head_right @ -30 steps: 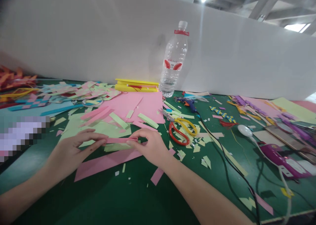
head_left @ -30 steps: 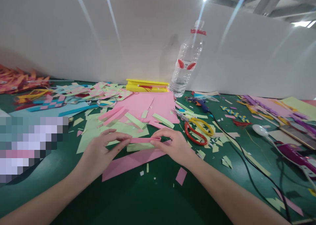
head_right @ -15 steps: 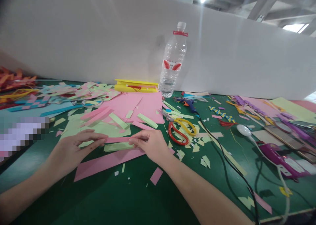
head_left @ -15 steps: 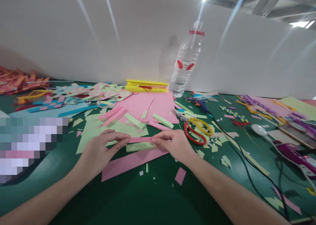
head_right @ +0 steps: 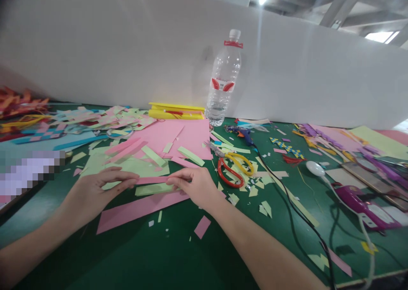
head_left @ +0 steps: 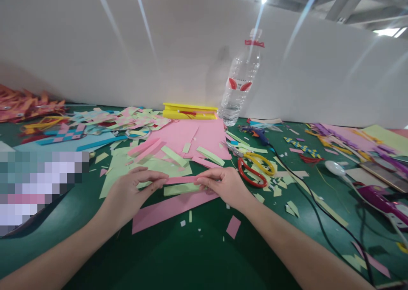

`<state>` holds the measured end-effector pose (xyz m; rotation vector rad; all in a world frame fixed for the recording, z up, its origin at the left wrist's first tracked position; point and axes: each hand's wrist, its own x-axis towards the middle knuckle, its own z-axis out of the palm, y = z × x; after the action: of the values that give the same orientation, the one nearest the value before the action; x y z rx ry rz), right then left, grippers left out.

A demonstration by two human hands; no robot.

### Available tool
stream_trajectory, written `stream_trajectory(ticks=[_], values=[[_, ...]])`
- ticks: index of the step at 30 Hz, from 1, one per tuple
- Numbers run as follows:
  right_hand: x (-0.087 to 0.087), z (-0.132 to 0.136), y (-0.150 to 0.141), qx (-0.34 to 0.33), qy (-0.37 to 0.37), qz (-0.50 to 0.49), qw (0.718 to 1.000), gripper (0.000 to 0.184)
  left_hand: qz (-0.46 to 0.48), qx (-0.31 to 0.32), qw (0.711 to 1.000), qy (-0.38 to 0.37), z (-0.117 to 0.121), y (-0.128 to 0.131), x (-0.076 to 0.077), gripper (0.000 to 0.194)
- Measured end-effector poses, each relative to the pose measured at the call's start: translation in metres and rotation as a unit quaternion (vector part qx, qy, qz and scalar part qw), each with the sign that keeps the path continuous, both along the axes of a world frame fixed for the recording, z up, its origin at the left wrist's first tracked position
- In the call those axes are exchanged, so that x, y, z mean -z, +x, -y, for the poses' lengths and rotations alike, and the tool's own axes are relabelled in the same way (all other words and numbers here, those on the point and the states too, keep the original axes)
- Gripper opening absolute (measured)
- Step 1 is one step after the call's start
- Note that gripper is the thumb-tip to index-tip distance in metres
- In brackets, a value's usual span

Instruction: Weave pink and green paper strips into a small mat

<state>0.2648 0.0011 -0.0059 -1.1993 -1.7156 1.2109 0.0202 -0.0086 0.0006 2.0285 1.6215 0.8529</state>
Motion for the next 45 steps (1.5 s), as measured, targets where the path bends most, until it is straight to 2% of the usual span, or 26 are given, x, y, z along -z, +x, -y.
stream_trajectory(ticks=[11,18,21,24,26,28,31,33,38,45], values=[[-0.002,0.0,0.0,0.028,0.038,0.035,0.998,0.022,0.0,0.0,1.0,0.002,-0.002,-0.001,0.001,0.037],[-0.001,-0.001,0.0,0.028,0.05,0.02,0.998,0.022,0.007,-0.006,1.0,-0.004,-0.001,-0.001,0.0,0.038],[-0.003,-0.003,0.004,0.051,0.088,0.028,0.994,0.022,0.008,-0.02,1.0,0.006,-0.002,-0.002,-0.001,0.037],[-0.007,-0.004,0.009,0.012,0.189,0.119,0.975,0.025,0.003,-0.038,0.999,0.013,-0.004,-0.004,-0.003,0.038],[-0.009,-0.005,0.012,-0.035,0.247,0.203,0.947,0.036,0.003,-0.049,0.999,0.011,-0.005,-0.006,-0.005,0.038],[-0.007,-0.006,0.013,-0.064,0.274,0.263,0.923,0.041,0.008,-0.059,0.998,0.007,-0.006,-0.007,-0.005,0.038],[-0.003,-0.008,0.013,-0.084,0.279,0.295,0.91,0.026,0.024,-0.066,0.998,0.006,-0.007,-0.008,-0.004,0.037],[0.001,-0.009,0.012,-0.086,0.286,0.291,0.909,0.017,0.037,-0.068,0.997,0.007,-0.008,-0.009,-0.003,0.037],[0.004,-0.012,0.011,-0.065,0.308,0.274,0.909,0.018,0.049,-0.072,0.996,0.006,-0.009,-0.011,-0.002,0.036],[0.0,-0.014,0.014,0.018,0.256,0.197,0.946,0.021,0.057,-0.063,0.996,-0.002,-0.01,-0.013,-0.004,0.036]])
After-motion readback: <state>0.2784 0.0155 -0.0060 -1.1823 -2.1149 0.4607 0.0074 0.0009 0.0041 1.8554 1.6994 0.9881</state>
